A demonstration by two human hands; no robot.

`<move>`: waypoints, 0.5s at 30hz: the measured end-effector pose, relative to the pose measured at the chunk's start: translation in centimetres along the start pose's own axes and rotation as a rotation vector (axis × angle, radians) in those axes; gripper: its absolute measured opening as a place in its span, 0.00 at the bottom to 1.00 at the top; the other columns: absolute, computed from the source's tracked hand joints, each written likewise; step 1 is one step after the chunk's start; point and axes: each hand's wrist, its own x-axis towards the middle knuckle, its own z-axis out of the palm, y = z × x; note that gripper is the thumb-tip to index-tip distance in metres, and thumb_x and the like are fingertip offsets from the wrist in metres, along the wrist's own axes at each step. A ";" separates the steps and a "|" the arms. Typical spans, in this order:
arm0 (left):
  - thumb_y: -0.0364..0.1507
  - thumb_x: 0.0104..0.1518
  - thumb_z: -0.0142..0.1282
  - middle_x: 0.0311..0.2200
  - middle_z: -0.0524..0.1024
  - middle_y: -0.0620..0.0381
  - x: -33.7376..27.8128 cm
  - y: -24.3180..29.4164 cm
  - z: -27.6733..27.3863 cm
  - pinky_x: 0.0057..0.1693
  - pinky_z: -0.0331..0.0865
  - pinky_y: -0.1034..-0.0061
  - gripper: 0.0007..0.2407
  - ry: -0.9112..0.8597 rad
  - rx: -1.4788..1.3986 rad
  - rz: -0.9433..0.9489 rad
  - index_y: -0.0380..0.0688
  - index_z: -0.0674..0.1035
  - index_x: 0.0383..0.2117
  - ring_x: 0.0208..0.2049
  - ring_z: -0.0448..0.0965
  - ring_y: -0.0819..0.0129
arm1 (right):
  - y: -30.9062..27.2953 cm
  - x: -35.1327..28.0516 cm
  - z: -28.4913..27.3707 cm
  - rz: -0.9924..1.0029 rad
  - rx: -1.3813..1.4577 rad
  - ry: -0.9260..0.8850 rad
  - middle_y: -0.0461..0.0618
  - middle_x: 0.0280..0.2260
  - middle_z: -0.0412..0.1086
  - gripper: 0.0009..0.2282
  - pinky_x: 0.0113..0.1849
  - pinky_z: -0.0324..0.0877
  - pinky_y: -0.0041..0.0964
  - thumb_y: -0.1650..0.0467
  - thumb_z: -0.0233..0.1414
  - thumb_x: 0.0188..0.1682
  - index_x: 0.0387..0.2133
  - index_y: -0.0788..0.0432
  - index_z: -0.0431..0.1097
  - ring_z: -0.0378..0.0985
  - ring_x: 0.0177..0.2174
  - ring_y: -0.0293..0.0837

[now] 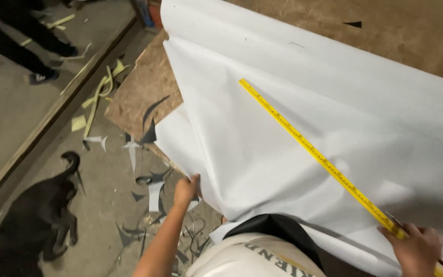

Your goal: Measuring white fabric with a yellow ruler, marking it with a pen, and cutting it with scissors on a workshop table.

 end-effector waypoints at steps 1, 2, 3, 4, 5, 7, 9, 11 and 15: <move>0.50 0.62 0.44 0.33 0.83 0.42 -0.8 1.1 -1.0 0.39 0.72 0.57 0.27 -0.007 0.007 0.011 0.33 0.82 0.37 0.33 0.83 0.48 | -1.5 0.7 0.3 0.013 -0.005 -0.001 0.44 0.30 0.74 0.25 0.45 0.73 0.41 0.41 0.60 0.35 0.36 0.40 0.81 0.78 0.36 0.48; 0.52 0.63 0.40 0.28 0.82 0.46 -1.7 2.2 -1.9 0.36 0.73 0.59 0.27 0.056 0.159 0.200 0.38 0.81 0.29 0.29 0.83 0.51 | -2.8 1.4 0.5 0.090 0.076 -0.134 0.49 0.34 0.76 0.23 0.49 0.71 0.43 0.45 0.60 0.38 0.40 0.41 0.82 0.78 0.41 0.53; 0.53 0.65 0.36 0.22 0.82 0.51 -3.0 3.0 -2.7 0.34 0.74 0.61 0.29 0.118 0.311 0.388 0.43 0.80 0.21 0.24 0.83 0.54 | -3.8 1.7 0.7 0.168 0.157 -0.269 0.54 0.38 0.79 0.22 0.52 0.68 0.44 0.49 0.60 0.42 0.45 0.42 0.82 0.77 0.46 0.57; 0.53 0.65 0.36 0.22 0.82 0.51 -3.6 4.7 -4.7 0.34 0.74 0.61 0.29 0.110 0.318 0.396 0.43 0.80 0.21 0.24 0.83 0.54 | -5.1 3.0 0.4 0.181 0.154 -0.273 0.54 0.38 0.79 0.22 0.52 0.68 0.44 0.49 0.60 0.42 0.45 0.42 0.82 0.77 0.46 0.57; 0.49 0.67 0.37 0.13 0.72 0.60 -4.6 6.1 -6.4 0.24 0.61 0.71 0.27 0.274 0.201 0.666 0.47 0.76 0.13 0.14 0.71 0.65 | -6.1 3.7 0.0 0.209 0.203 -0.331 0.62 0.39 0.77 0.24 0.53 0.67 0.47 0.50 0.58 0.45 0.51 0.46 0.80 0.75 0.47 0.62; 0.44 0.69 0.37 0.05 0.63 0.70 -5.0 7.0 -9.8 0.14 0.49 0.81 0.29 0.427 0.077 0.936 0.51 0.71 0.06 0.04 0.60 0.77 | -7.8 4.9 -0.1 0.248 0.250 -0.392 0.71 0.41 0.74 0.27 0.54 0.65 0.50 0.51 0.55 0.49 0.57 0.50 0.77 0.72 0.47 0.68; 0.38 0.64 0.56 0.08 0.62 0.65 -4.1 6.3 -13.0 0.19 0.54 0.69 0.18 0.878 0.096 1.198 0.53 0.77 0.12 0.10 0.62 0.70 | -8.8 5.8 0.1 0.071 0.402 -0.003 0.52 0.36 0.74 0.09 0.45 0.72 0.47 0.61 0.64 0.54 0.41 0.51 0.82 0.77 0.37 0.53; 0.35 0.63 0.62 0.19 0.69 0.60 -0.4 -0.3 -14.8 0.22 0.60 0.70 0.08 1.061 0.095 1.287 0.50 0.77 0.29 0.16 0.68 0.67 | -8.2 7.3 0.8 0.063 0.413 0.046 0.53 0.34 0.72 0.04 0.44 0.70 0.49 0.67 0.59 0.58 0.37 0.53 0.80 0.74 0.37 0.57; 0.27 0.59 0.48 0.61 0.69 0.44 2.3 -16.5 -16.7 0.73 0.52 0.64 0.23 0.684 0.207 0.523 0.41 0.69 0.64 0.64 0.66 0.52 | -6.9 12.3 -1.2 -0.061 0.383 0.208 0.59 0.33 0.73 0.10 0.42 0.68 0.54 0.67 0.60 0.64 0.35 0.62 0.77 0.75 0.38 0.60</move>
